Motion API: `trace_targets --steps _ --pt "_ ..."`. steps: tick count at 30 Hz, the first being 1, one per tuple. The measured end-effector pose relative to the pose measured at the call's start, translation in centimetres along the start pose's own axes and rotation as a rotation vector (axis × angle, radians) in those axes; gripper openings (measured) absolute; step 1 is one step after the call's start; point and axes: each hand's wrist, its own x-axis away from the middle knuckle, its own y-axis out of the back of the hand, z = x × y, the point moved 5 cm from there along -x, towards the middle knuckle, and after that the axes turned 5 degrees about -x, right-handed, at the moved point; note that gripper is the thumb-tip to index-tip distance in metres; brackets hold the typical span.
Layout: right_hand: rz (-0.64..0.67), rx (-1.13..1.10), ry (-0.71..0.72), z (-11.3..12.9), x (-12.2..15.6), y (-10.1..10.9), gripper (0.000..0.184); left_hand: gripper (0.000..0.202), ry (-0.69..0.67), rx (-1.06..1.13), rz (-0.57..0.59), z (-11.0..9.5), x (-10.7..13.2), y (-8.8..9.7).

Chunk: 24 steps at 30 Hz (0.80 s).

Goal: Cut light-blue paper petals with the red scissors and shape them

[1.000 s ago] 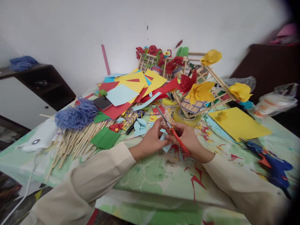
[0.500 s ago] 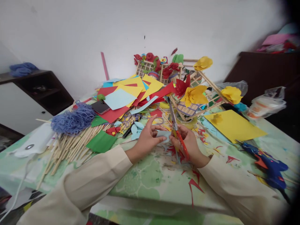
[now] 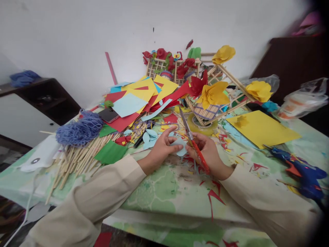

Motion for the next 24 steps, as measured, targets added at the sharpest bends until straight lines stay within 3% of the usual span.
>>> trace_targets --steps 3,8,11,16,24 --pt "0.067 0.133 0.060 0.3 0.0 0.3 0.047 0.084 -0.012 0.021 -0.015 -0.1 -0.1 0.0" --pt "0.078 0.766 0.160 0.7 -0.7 3.1 0.050 0.082 -0.053 0.023 -0.107 -0.9 -0.3 1.5" --pt "0.105 1.003 0.204 1.0 -1.2 4.1 0.051 0.084 -0.074 0.014 -0.140 -1.3 -0.6 2.3" --pt "0.196 1.109 0.319 1.2 -1.1 3.5 0.057 0.089 -0.109 0.041 -0.142 -1.6 -0.9 2.8" --pt "0.274 1.106 0.319 0.6 -0.8 3.0 0.061 0.080 -0.105 -0.020 -0.173 -1.6 -0.9 3.1"
